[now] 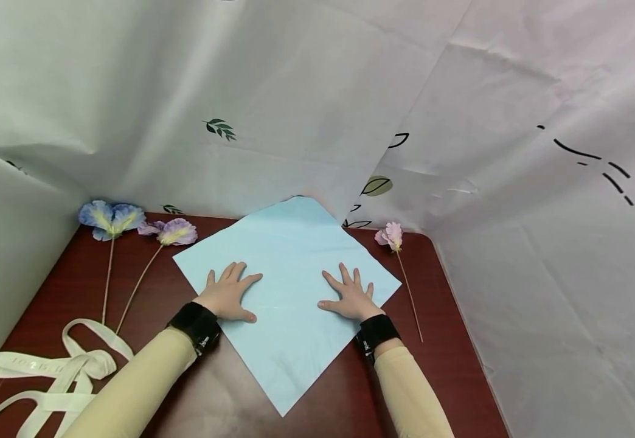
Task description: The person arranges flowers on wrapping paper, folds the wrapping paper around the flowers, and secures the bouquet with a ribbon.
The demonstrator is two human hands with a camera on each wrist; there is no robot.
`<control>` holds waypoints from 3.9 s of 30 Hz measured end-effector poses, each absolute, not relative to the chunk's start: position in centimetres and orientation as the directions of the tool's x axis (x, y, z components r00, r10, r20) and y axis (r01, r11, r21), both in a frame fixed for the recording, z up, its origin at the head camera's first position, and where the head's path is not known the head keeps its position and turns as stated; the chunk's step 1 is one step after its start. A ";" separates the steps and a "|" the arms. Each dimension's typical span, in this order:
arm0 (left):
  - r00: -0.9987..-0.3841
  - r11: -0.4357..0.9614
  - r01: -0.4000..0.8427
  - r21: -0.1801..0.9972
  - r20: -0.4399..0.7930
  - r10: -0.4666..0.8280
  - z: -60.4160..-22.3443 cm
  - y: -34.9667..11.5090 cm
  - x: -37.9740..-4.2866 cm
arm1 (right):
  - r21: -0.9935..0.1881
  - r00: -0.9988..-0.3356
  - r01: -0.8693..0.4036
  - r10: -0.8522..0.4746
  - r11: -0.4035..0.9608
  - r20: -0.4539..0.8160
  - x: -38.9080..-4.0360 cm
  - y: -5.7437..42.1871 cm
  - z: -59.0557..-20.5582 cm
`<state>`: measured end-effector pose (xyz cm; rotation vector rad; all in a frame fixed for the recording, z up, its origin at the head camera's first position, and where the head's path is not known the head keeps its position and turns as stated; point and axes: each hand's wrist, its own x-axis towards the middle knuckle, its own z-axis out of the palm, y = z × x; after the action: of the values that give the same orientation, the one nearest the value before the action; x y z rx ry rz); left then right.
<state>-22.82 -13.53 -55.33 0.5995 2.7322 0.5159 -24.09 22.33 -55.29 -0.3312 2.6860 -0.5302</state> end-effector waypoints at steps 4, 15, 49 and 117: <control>-0.877 0.846 0.306 0.438 -0.216 0.429 -55.7 -13.4 -22.9 | -0.418 -0.902 -0.157 -0.303 0.895 -0.308 -24.1 22.6 -55.6; -0.880 0.851 0.272 0.449 -0.242 0.408 -55.2 -13.0 -22.8 | -0.604 -0.997 -0.005 0.046 0.797 0.068 -23.6 28.8 -54.8; -0.884 0.842 0.243 0.482 -0.247 0.397 -55.1 -13.0 -22.7 | -0.581 -0.939 0.319 0.332 0.749 -0.088 -20.3 36.6 -54.6; -0.881 0.875 0.212 0.435 -0.302 0.364 -55.9 -12.6 -23.4 | -0.817 -0.986 0.057 -0.096 0.574 -0.136 -24.5 14.4 -57.7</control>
<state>-23.40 -12.57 -55.89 0.4261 2.6666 0.5578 -24.47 14.44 -57.66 -0.0328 2.6368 -1.3783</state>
